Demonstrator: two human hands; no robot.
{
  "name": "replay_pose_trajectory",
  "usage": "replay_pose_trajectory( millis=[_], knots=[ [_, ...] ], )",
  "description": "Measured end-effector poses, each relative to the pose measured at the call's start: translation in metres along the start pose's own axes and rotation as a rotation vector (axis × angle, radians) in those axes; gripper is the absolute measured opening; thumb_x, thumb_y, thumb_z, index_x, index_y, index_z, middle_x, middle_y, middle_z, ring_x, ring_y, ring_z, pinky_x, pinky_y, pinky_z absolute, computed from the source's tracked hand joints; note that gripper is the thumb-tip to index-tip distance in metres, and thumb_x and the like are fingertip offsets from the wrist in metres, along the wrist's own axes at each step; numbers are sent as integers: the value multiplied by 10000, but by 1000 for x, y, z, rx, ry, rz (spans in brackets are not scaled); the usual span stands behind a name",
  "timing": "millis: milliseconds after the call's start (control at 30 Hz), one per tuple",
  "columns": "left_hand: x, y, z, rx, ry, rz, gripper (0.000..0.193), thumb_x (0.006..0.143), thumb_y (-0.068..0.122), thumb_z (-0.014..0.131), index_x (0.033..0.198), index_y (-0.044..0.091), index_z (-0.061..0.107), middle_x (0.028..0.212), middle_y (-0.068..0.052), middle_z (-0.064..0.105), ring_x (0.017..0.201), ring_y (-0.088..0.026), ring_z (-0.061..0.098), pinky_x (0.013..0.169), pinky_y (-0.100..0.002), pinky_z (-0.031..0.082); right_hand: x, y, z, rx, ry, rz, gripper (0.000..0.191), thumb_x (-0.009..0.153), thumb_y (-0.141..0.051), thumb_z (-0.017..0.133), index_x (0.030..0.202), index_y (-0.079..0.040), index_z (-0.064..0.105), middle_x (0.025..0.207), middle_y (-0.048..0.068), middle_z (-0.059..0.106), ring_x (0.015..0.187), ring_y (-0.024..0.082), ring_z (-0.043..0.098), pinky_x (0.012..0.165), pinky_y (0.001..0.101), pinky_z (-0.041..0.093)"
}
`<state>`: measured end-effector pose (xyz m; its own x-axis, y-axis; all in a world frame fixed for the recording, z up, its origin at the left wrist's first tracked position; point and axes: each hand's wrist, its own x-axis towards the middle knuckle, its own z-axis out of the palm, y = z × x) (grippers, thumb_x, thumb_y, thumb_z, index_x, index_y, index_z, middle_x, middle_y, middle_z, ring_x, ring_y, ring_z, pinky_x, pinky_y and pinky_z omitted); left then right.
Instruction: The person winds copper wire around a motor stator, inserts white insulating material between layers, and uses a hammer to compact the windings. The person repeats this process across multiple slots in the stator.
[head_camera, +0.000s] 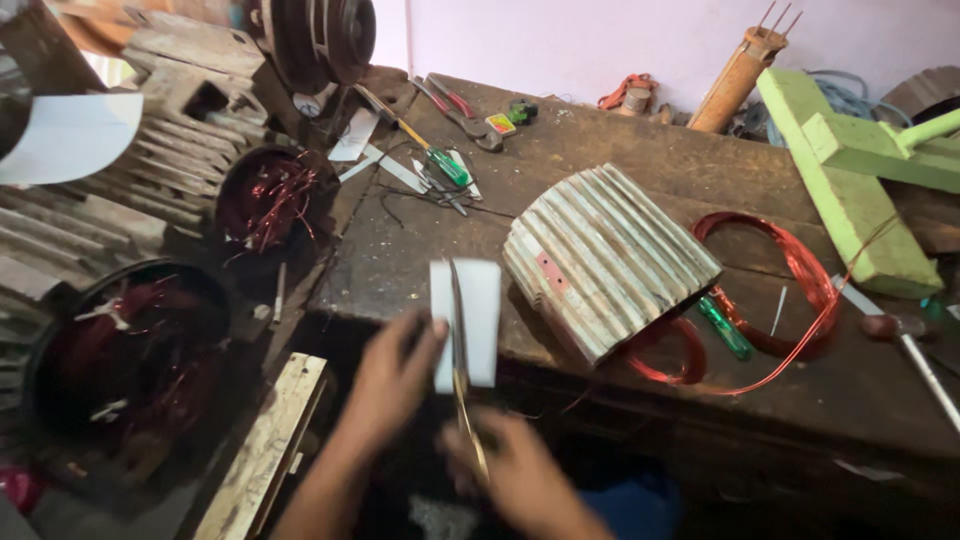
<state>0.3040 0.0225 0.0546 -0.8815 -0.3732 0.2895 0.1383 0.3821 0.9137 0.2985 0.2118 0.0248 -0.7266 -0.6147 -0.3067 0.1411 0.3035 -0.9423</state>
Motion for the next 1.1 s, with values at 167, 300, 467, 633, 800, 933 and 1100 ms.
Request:
replay_pose_trajectory(
  millis=[167,300,467,633,800,933,1100],
  knots=[
    [51,1,-34,694,309,228,285,956,237,640,1106,-5,653,1167,-324,637,1031,-517,618,889,-554,504,55,-99,-8,-295,122,-316,342,950,-291,644,1153,-24,709,978,100,765,946,240,716,856,356,540],
    [-6,8,-54,690,42,-109,334,977,37,530,1288,134,603,1165,-246,647,1054,-482,631,863,-555,516,13,-76,-6,-604,529,-905,347,952,-172,679,1278,-56,670,1328,167,664,1237,356,626,1047,426,480],
    [-66,14,-10,315,-425,202,392,783,81,771,1165,125,695,1182,-176,680,1041,-397,681,838,-447,579,-40,5,-11,-698,550,-860,432,808,-166,764,1236,-128,718,1195,101,735,1154,313,699,980,456,506],
    [-81,24,44,-24,-623,184,266,868,141,783,1118,95,706,1077,-96,735,1064,-266,758,881,-365,635,-82,64,-58,-292,653,-351,329,787,-150,814,1116,-160,801,924,57,807,845,217,800,765,339,643],
    [-84,34,81,-38,-653,384,231,911,161,781,1121,74,743,1029,-105,753,1020,-279,764,869,-384,617,-120,94,-79,-762,853,-549,371,684,-257,847,1047,-206,792,926,0,783,895,184,739,893,404,489],
    [-90,46,98,-45,-609,429,163,916,164,812,1049,81,768,984,-84,762,951,-248,789,824,-382,637,-128,96,-74,-778,1039,-643,384,703,-351,878,1067,-299,767,946,-120,748,886,71,685,968,363,423],
    [-91,59,109,15,-483,637,147,854,96,800,999,91,773,937,-64,752,905,-196,781,763,-330,650,-129,98,-80,-674,1042,-765,346,664,-301,913,962,-254,744,874,-111,744,807,57,690,848,311,481]
  ],
)
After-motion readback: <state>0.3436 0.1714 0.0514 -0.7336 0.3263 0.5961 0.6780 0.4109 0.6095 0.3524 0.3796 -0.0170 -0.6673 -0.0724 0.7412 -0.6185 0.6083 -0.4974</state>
